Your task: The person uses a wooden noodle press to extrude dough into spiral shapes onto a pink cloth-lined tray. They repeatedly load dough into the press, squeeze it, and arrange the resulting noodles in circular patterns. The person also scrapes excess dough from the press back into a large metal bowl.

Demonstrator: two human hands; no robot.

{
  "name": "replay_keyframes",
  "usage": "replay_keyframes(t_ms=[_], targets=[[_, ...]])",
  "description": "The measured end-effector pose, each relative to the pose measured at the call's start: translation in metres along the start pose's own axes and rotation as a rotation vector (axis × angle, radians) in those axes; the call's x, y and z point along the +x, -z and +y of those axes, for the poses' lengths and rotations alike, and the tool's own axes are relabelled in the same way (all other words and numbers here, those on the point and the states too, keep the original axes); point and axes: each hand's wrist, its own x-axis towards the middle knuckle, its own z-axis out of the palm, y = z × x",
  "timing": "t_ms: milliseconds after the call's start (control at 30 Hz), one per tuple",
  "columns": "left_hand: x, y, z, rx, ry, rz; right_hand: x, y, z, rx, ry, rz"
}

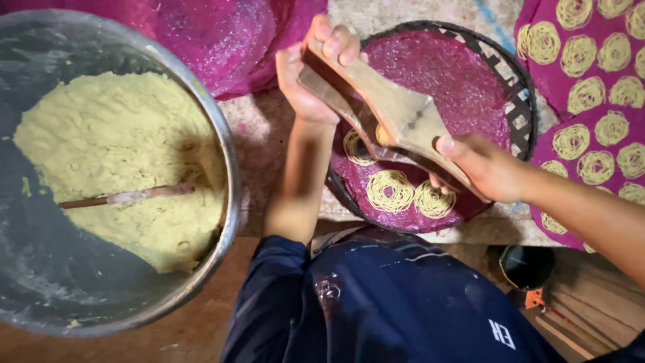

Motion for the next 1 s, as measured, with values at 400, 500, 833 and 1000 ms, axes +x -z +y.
replay_keyframes(t_ms=[400, 500, 833, 1000], targets=[[0.028, 0.011, -0.026, 0.017, 0.03, 0.125, 0.001, 0.034, 0.007, -0.136, 0.085, 0.118], [0.011, 0.03, -0.01, 0.33, 0.341, 0.372, 0.003, 0.036, 0.013, -0.031, 0.189, 0.064], [-0.087, 0.086, -0.018, 1.116, 0.691, 0.364, 0.031, 0.038, 0.041, -0.01, 0.234, 0.148], [-0.096, 0.008, 0.005, 1.751, 0.672, 0.284, 0.038, 0.04, 0.058, 0.076, 0.238, 0.186]])
